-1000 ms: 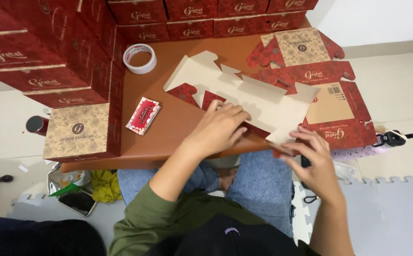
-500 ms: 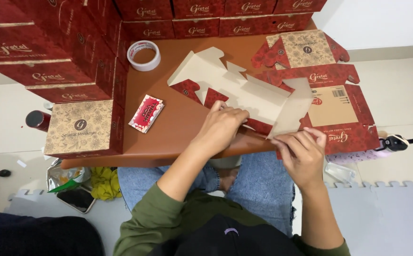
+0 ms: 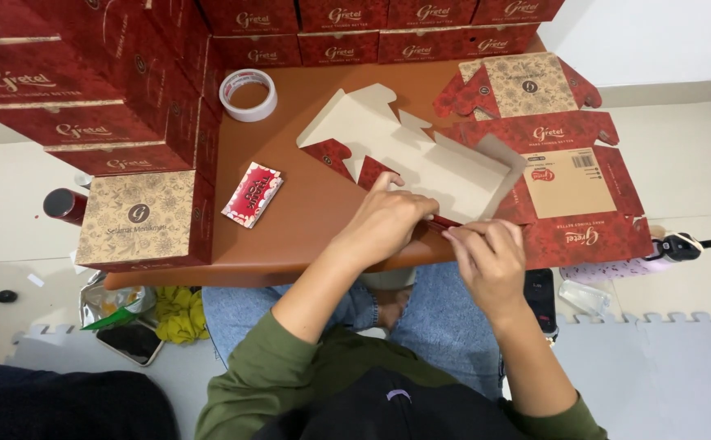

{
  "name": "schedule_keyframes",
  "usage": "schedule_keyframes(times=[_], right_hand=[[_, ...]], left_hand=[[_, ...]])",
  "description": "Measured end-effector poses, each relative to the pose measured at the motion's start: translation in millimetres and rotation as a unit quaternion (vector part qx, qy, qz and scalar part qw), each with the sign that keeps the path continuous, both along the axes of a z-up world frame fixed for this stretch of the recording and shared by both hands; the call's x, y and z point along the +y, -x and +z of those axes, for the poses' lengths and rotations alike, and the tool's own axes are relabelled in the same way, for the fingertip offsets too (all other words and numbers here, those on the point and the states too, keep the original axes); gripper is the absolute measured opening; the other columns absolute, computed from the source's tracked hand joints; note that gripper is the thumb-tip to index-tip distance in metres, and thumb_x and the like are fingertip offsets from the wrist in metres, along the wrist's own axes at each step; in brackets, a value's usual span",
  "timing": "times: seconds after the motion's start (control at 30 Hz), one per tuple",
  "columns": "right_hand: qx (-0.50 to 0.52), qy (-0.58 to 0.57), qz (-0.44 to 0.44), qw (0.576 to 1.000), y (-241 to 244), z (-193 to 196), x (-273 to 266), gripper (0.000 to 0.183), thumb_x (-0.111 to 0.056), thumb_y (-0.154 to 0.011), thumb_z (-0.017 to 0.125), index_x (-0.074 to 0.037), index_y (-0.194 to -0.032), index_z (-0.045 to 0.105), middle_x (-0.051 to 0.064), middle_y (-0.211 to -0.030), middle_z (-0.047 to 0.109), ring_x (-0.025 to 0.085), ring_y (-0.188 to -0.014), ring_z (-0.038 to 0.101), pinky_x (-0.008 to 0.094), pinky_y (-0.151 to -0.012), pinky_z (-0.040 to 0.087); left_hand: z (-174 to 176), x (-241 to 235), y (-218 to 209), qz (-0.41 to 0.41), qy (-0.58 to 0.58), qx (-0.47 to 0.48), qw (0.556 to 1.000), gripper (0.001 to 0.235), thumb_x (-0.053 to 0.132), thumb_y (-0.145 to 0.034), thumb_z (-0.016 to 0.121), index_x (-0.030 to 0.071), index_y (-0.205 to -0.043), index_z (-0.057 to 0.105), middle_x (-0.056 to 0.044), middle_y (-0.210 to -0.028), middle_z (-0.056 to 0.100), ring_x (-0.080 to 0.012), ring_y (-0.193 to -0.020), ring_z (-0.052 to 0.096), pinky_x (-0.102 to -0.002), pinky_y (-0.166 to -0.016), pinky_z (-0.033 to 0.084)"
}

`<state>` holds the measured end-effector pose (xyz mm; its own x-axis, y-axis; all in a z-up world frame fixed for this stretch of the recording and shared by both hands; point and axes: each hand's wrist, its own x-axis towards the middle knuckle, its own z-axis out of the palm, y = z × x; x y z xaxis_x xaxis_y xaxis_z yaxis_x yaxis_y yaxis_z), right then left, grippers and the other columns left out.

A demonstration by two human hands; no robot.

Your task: Assembling small cardboard boxes from flat templates by folding and tucking flaps.

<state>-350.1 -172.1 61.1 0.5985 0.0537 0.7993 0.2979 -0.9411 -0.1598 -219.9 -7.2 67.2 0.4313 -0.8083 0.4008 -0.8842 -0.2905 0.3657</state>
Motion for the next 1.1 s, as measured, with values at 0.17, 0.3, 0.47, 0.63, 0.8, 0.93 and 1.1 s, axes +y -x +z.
schedule_keyframes(times=[0.17,0.3,0.47,0.63,0.8,0.93,1.1], right_hand=[[0.034,-0.033,0.03,0.998,0.7,-1.4,-15.1,0.01,-0.007,-0.089,0.077,-0.013,-0.097,0.075,0.006,-0.1,0.063,0.029,-0.092,0.063,0.043,-0.082,0.052],[0.056,-0.023,0.019,0.998,0.0,9.5,-41.7,0.026,0.01,-0.094,0.058,-0.003,-0.113,0.071,0.016,-0.112,0.059,0.041,-0.107,0.059,0.049,-0.094,0.048],[0.123,0.071,-0.081,0.987,-5.9,36.6,-61.0,0.047,0.013,-0.092,0.052,-0.008,-0.132,0.062,0.022,-0.138,0.053,0.046,-0.129,0.053,0.053,-0.101,0.044],[0.222,0.008,-0.066,0.973,10.4,35.0,-71.5,0.032,0.007,-0.093,0.054,-0.011,-0.116,0.068,0.021,-0.142,0.054,0.047,-0.128,0.054,0.058,-0.104,0.046],[0.222,0.005,0.011,0.975,17.8,26.4,-29.9,0.02,-0.011,-0.091,0.069,-0.028,-0.094,0.078,0.005,-0.121,0.063,0.032,-0.11,0.061,0.045,-0.096,0.049],[0.183,0.045,0.064,0.98,7.5,13.5,27.6,0.019,-0.014,-0.086,0.071,-0.03,-0.097,0.075,-0.003,-0.097,0.063,0.024,-0.086,0.059,0.039,-0.077,0.049],[0.115,0.024,0.166,0.979,-14.9,28.3,76.3,0.009,-0.034,-0.093,0.072,-0.026,-0.091,0.076,-0.006,-0.078,0.062,0.019,-0.069,0.056,0.034,-0.063,0.044]], left_hand=[[10.7,0.6,11.5,-0.014,0.004,0.01,1.0,0.021,0.015,-0.093,0.051,0.013,-0.102,0.07,-0.006,-0.095,0.075,-0.0239,-0.103,0.068,-0.053,-0.109,0.026],[10.3,-10.8,40.9,-0.014,0.043,-0.014,0.999,0.036,0.031,-0.096,0.045,0.009,-0.114,0.066,-0.014,-0.109,0.071,-0.0305,-0.123,0.06,-0.065,-0.114,0.017],[-2.5,-11.1,60.6,0.003,0.111,-0.088,0.99,0.015,0.009,-0.098,0.05,0.013,-0.106,0.062,-0.005,-0.096,0.057,-0.0228,-0.109,0.059,-0.065,-0.117,0.02],[20.5,42.5,57.7,0.006,0.071,-0.086,0.994,0.008,0.012,-0.095,0.056,0.017,-0.098,0.062,-0.004,-0.107,0.059,-0.0224,-0.124,0.053,-0.064,-0.111,0.023],[32.1,105.1,40.4,0.188,0.002,-0.111,0.976,0.013,0.01,-0.093,0.062,0.016,-0.102,0.07,-0.008,-0.127,0.063,-0.0271,-0.133,0.051,-0.06,-0.117,0.023],[29.1,120.5,57.1,0.204,0.076,-0.061,0.974,0.028,0.007,-0.097,0.057,0.014,-0.123,0.066,-0.011,-0.13,0.061,-0.0303,-0.131,0.054,-0.059,-0.116,0.028],[18.5,123.1,88.2,0.143,0.14,-0.004,0.98,0.044,0.037,-0.084,0.078,0.014,-0.121,0.069,-0.006,-0.112,0.067,-0.0265,-0.114,0.064,-0.058,-0.114,0.033]])
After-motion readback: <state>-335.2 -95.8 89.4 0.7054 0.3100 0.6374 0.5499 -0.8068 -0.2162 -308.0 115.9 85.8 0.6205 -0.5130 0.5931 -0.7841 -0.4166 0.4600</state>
